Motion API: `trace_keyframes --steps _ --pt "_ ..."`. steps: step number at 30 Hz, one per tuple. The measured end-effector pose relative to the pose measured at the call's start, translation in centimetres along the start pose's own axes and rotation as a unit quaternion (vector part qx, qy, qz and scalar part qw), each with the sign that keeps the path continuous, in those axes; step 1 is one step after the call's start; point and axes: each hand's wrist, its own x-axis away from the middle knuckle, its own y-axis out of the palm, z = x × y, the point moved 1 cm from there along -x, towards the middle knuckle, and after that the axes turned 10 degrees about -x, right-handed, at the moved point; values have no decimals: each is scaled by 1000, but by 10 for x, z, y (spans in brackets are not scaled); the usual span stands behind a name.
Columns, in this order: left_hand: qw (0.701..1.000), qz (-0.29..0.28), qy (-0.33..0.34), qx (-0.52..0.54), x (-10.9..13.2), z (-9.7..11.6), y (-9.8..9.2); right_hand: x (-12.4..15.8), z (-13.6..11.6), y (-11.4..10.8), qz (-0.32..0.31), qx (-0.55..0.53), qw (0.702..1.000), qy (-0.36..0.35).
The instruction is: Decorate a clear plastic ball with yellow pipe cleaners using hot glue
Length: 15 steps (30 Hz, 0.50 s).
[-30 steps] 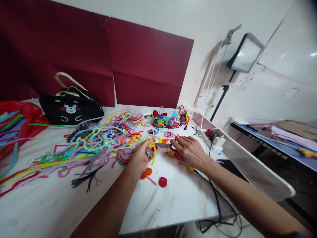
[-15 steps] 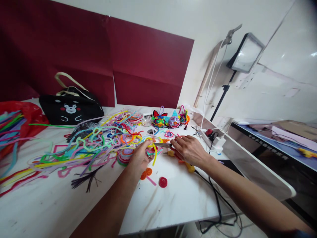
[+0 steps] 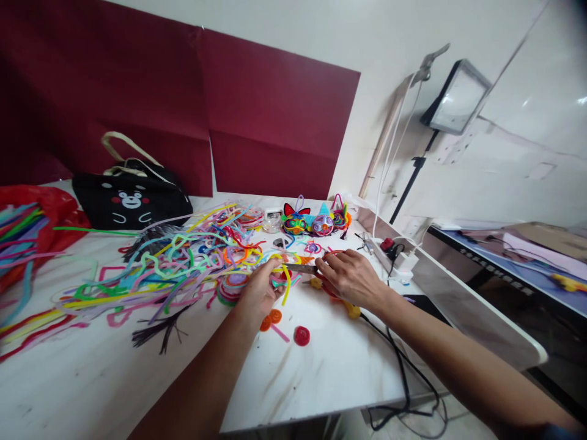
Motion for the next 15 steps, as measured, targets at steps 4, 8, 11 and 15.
trace_keyframes --steps 4,8,11,15 --pt "1000 9 2 -9 0 0 1 0 0 0 -5 13 1000 -7" --pt "1000 8 -1 -9 1 1 1 0 -1 -1 -7 21 1000 -13" --pt "1000 14 -4 -4 1 1 1 0 -2 -2 -8 27 999 -17" --pt "1000 21 -9 3 1 1 1 0 -2 -3 -10 36 999 -20"
